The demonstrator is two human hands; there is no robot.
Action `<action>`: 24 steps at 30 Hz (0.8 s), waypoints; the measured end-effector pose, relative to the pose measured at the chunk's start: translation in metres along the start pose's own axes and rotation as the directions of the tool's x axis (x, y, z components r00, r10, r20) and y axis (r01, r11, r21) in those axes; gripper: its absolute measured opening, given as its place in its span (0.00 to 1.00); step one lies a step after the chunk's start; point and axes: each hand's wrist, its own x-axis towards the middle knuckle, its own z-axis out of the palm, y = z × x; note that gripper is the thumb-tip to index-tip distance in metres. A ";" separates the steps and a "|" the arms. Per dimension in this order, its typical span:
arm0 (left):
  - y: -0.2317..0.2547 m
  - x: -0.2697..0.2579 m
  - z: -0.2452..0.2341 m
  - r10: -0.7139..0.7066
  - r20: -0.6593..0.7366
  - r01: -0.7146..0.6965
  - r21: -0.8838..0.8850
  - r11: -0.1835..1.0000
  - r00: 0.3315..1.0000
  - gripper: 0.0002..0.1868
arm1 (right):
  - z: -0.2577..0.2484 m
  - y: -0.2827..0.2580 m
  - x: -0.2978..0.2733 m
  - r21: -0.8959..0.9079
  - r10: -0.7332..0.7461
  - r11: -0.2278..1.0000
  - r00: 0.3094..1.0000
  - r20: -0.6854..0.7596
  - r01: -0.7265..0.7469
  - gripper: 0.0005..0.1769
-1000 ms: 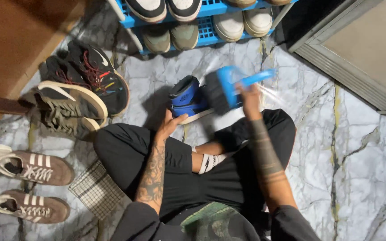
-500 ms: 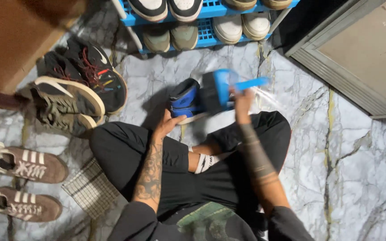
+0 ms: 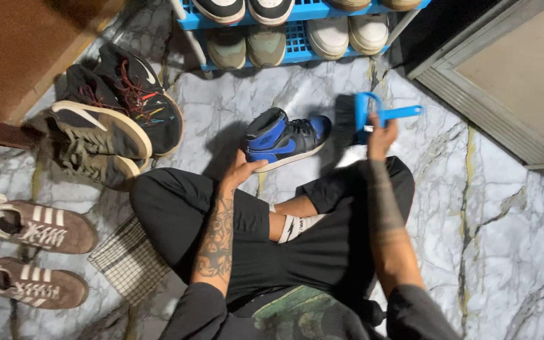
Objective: The person sits cross-legged on the floor and uses a blue brush to clean a blue and black sneaker. They scrub the upper, sides, and sole, briefly adjust the laces, and place the shoe on a blue plastic shoe rack. The person then picks up the other sneaker and continues brushing it.
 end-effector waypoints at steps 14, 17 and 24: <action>-0.033 0.015 0.010 0.138 -0.048 -0.127 0.190 0.974 0.989 0.43 | 0.001 0.029 0.012 -0.097 -0.066 0.993 0.998 -0.014 0.064 0.14; -0.053 0.027 0.019 0.440 -0.042 -0.441 -0.015 0.897 0.897 0.43 | 0.018 -0.032 -0.030 0.276 -0.218 0.944 0.970 0.105 0.182 0.13; -0.063 0.036 0.016 0.497 -0.067 -0.461 0.283 0.841 0.865 0.42 | 0.019 0.053 -0.027 0.089 0.120 0.979 0.871 0.477 -0.183 0.18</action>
